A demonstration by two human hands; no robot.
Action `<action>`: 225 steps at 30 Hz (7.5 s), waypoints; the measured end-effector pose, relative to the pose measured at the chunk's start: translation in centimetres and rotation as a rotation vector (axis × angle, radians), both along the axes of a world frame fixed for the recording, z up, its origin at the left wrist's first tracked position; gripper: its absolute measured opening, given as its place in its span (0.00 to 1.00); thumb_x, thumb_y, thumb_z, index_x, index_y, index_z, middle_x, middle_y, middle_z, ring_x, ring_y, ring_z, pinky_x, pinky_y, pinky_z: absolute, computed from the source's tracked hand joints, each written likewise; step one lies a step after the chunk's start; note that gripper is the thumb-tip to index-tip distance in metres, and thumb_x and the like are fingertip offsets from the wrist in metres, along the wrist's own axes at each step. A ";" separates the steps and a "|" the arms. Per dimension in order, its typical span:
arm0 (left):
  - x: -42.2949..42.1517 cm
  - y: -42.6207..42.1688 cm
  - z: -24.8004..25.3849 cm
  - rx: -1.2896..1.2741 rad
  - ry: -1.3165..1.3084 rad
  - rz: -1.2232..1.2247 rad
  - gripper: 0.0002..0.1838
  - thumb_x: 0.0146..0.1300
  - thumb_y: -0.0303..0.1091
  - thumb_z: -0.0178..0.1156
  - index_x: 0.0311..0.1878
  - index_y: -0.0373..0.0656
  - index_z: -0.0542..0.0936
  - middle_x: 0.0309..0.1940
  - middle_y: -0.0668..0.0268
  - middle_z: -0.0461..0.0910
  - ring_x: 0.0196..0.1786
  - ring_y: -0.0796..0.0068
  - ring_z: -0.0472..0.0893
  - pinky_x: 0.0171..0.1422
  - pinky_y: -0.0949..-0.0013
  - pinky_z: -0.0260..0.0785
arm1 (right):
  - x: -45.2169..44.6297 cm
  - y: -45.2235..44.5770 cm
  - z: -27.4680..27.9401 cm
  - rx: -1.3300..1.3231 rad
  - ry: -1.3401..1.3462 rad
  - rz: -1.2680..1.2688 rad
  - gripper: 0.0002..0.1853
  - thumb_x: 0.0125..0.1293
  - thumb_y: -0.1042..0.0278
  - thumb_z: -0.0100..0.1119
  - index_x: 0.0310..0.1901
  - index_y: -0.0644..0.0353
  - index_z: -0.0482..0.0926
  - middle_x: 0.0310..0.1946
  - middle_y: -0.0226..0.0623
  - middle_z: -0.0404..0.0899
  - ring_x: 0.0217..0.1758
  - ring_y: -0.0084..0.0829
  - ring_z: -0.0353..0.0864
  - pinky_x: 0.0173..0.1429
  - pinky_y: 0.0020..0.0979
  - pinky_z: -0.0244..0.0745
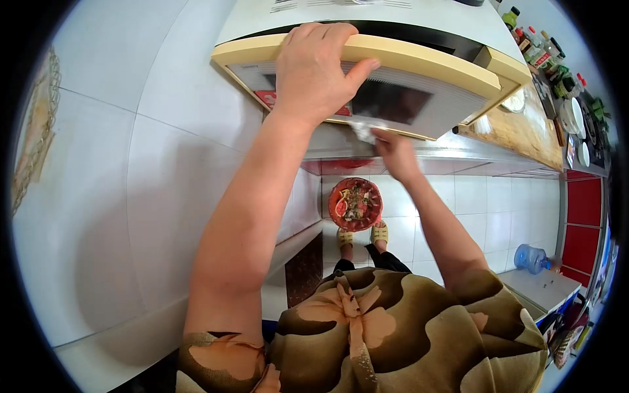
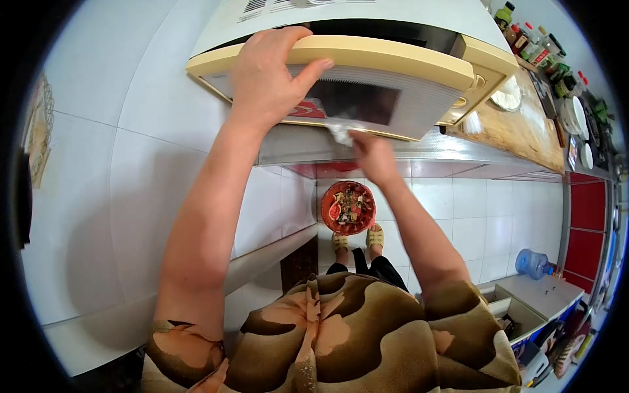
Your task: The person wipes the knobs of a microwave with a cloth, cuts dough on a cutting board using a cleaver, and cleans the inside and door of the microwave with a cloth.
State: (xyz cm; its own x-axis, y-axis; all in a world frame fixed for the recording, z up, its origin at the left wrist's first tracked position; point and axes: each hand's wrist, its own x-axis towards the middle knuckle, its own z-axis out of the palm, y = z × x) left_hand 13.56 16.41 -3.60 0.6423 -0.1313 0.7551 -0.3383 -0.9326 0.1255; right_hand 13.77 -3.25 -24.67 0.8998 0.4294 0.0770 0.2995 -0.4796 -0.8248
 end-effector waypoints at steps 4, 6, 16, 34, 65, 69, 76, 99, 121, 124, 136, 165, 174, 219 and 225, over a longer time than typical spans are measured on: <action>0.0 0.0 0.1 0.003 0.014 -0.006 0.22 0.55 0.48 0.74 0.47 0.45 0.84 0.42 0.63 0.86 0.49 0.57 0.81 0.54 0.56 0.73 | -0.3 10.9 0.4 0.051 -0.119 0.194 0.17 0.65 0.69 0.61 0.55 0.58 0.84 0.45 0.55 0.85 0.50 0.55 0.84 0.56 0.48 0.78; -0.4 0.1 0.2 0.003 0.044 -0.013 0.22 0.55 0.48 0.74 0.48 0.45 0.84 0.42 0.63 0.86 0.49 0.57 0.81 0.53 0.57 0.73 | -0.4 16.6 -0.8 0.154 -0.150 0.231 0.14 0.63 0.71 0.60 0.49 0.61 0.84 0.42 0.55 0.85 0.47 0.54 0.85 0.54 0.51 0.79; -0.7 0.4 0.4 -0.002 0.092 -0.029 0.23 0.55 0.47 0.76 0.49 0.45 0.84 0.44 0.64 0.86 0.50 0.57 0.81 0.55 0.57 0.73 | -0.3 10.5 -0.2 0.143 -0.228 0.145 0.17 0.67 0.64 0.60 0.55 0.58 0.85 0.42 0.54 0.86 0.47 0.52 0.85 0.53 0.49 0.79; -2.5 0.3 1.2 -0.002 0.124 -0.088 0.31 0.55 0.41 0.76 0.62 0.44 0.79 0.53 0.58 0.83 0.55 0.55 0.79 0.60 0.56 0.73 | -0.9 -7.8 23.7 -0.031 -0.902 -0.246 0.11 0.63 0.75 0.65 0.48 0.59 0.84 0.39 0.37 0.81 0.39 0.38 0.83 0.44 0.36 0.77; -16.6 -2.9 -7.9 -0.607 0.111 0.205 0.30 0.62 0.27 0.65 0.69 0.39 0.73 0.73 0.51 0.67 0.74 0.50 0.66 0.77 0.52 0.60 | 0.6 20.2 21.6 -0.333 -1.133 0.128 0.10 0.56 0.69 0.61 0.37 0.65 0.85 0.37 0.44 0.81 0.41 0.37 0.83 0.42 0.35 0.78; -13.8 -3.3 -6.4 -0.556 -0.008 0.179 0.32 0.62 0.24 0.65 0.71 0.38 0.71 0.72 0.51 0.67 0.73 0.50 0.67 0.77 0.53 0.60 | -1.1 10.7 22.5 -0.174 -0.994 0.193 0.13 0.54 0.71 0.62 0.41 0.68 0.82 0.38 0.45 0.81 0.42 0.39 0.83 0.47 0.36 0.80; -9.1 -3.4 -2.3 -0.494 -0.070 0.087 0.31 0.66 0.26 0.62 0.73 0.37 0.67 0.73 0.51 0.67 0.75 0.52 0.67 0.79 0.57 0.57 | -6.2 -8.4 23.6 -0.314 -1.012 0.038 0.24 0.59 0.73 0.59 0.59 0.66 0.78 0.58 0.50 0.81 0.61 0.45 0.82 0.66 0.44 0.77; -9.9 -0.4 -1.1 -0.652 -0.232 0.145 0.27 0.71 0.23 0.51 0.74 0.34 0.65 0.71 0.52 0.70 0.73 0.57 0.69 0.78 0.57 0.59 | -1.4 14.2 22.2 -0.255 -0.972 0.120 0.16 0.57 0.67 0.60 0.44 0.67 0.82 0.36 0.41 0.78 0.41 0.37 0.81 0.47 0.37 0.76; -2.7 -3.7 1.0 0.072 0.129 -0.124 0.27 0.72 0.60 0.54 0.50 0.44 0.85 0.45 0.64 0.85 0.51 0.61 0.79 0.64 0.57 0.61 | -5.5 -8.5 15.3 0.559 -0.452 -0.376 0.30 0.66 0.89 0.47 0.70 0.62 0.72 0.68 0.49 0.75 0.68 0.47 0.78 0.71 0.35 0.71; -3.3 -3.4 1.2 0.089 0.200 -0.076 0.28 0.71 0.61 0.55 0.49 0.44 0.85 0.44 0.64 0.84 0.51 0.61 0.78 0.64 0.58 0.61 | -5.0 -8.6 12.7 0.469 -0.455 -0.372 0.32 0.62 0.90 0.47 0.69 0.63 0.72 0.68 0.50 0.75 0.68 0.50 0.77 0.71 0.38 0.72; -3.6 -3.4 1.1 0.031 0.172 -0.133 0.26 0.61 0.60 0.66 0.45 0.46 0.84 0.44 0.67 0.84 0.51 0.62 0.78 0.65 0.57 0.60 | -8.5 -10.0 8.3 0.348 -0.456 -0.329 0.33 0.60 0.94 0.49 0.69 0.62 0.73 0.68 0.51 0.74 0.70 0.50 0.76 0.72 0.39 0.73; -3.4 -3.9 1.5 0.080 0.197 -0.127 0.26 0.56 0.54 0.72 0.50 0.46 0.84 0.48 0.66 0.84 0.53 0.61 0.78 0.65 0.57 0.61 | -7.1 -12.2 -4.1 0.659 0.435 -0.755 0.09 0.71 0.75 0.57 0.49 0.67 0.81 0.40 0.36 0.85 0.41 0.25 0.82 0.47 0.27 0.77; -3.2 -3.5 1.2 0.079 0.163 -0.102 0.25 0.54 0.55 0.74 0.46 0.46 0.84 0.44 0.67 0.84 0.51 0.62 0.79 0.64 0.57 0.60 | -5.4 -8.9 3.5 0.774 0.456 -0.668 0.07 0.71 0.75 0.60 0.47 0.66 0.81 0.38 0.32 0.83 0.37 0.21 0.79 0.43 0.24 0.74; -1.3 -4.3 2.7 0.254 0.374 -0.151 0.28 0.59 0.55 0.69 0.56 0.45 0.80 0.47 0.66 0.81 0.50 0.60 0.77 0.60 0.56 0.62 | -3.3 5.1 -0.7 1.085 1.551 -0.472 0.12 0.79 0.73 0.45 0.54 0.70 0.76 0.41 0.40 0.84 0.37 0.27 0.87 0.36 0.23 0.87; -1.2 -5.5 2.2 0.228 0.349 -0.155 0.28 0.58 0.55 0.70 0.54 0.44 0.80 0.47 0.66 0.81 0.50 0.59 0.77 0.60 0.56 0.62 | -2.0 12.1 -0.2 1.098 1.513 -0.438 0.08 0.77 0.74 0.52 0.51 0.66 0.77 0.41 0.41 0.84 0.37 0.32 0.87 0.34 0.28 0.87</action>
State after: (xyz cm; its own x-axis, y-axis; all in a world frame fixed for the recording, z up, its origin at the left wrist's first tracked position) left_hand 12.40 10.93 -1.45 0.8134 -0.3840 0.4369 -0.4499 -0.8914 0.0541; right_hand 11.79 8.86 -24.90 0.4823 0.5026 -0.7175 -0.8304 0.5231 -0.1917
